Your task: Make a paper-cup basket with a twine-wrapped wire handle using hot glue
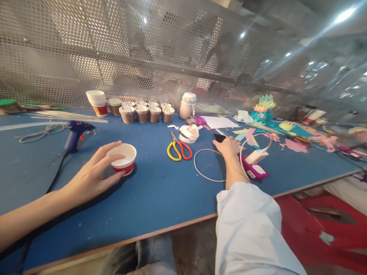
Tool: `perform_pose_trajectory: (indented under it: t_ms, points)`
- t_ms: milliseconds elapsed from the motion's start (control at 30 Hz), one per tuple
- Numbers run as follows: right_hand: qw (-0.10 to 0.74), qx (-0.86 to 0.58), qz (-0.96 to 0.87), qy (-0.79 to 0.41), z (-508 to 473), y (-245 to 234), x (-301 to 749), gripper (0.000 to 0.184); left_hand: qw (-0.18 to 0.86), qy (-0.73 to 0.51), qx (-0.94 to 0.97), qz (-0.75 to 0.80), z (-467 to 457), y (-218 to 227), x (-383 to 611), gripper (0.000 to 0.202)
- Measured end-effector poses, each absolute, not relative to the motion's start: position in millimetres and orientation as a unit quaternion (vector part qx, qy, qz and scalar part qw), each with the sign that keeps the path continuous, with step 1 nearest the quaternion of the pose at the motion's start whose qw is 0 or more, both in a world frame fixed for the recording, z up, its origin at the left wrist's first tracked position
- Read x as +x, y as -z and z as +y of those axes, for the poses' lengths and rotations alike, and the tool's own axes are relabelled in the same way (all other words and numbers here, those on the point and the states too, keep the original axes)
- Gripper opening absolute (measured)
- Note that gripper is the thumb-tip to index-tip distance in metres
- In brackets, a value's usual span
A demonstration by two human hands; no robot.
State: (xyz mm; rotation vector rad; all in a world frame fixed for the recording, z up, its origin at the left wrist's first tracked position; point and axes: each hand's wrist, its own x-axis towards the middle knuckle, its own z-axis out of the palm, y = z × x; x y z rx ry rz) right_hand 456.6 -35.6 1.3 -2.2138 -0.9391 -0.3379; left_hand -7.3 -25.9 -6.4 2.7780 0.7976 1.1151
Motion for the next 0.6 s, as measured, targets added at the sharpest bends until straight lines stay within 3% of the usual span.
perform_pose_trajectory:
  t_ms: [167, 267, 367, 467, 600]
  points:
    - [0.343, -0.784, -0.491, 0.161, -19.0, -21.9, 366.9, 0.043, 0.039, -0.344, 0.898, 0.271, -27.1, 4.1, -6.4, 0.033]
    - [0.388, -0.599, -0.697, 0.074, -23.0, -26.4, 282.0, 0.035, 0.046, -0.356, 0.888, 0.286, -26.3, 3.1, -7.2, 0.042]
    - [0.354, -0.438, -0.822, -0.087, -39.2, -22.3, 210.5, 0.046, 0.033, -0.389, 0.873, 0.292, -22.9, 4.1, -10.6, 0.051]
    - [0.358, -0.401, -0.833, -0.132, -49.9, -12.5, 177.2, 0.075, 0.047, -0.399, 0.866, 0.299, -19.3, 7.0, -14.5, 0.059]
    - [0.405, -0.441, -0.785, -0.159, -51.1, 3.2, 178.6, 0.071, 0.105, -0.386, 0.866, 0.300, -18.6, 13.1, -15.8, 0.059]
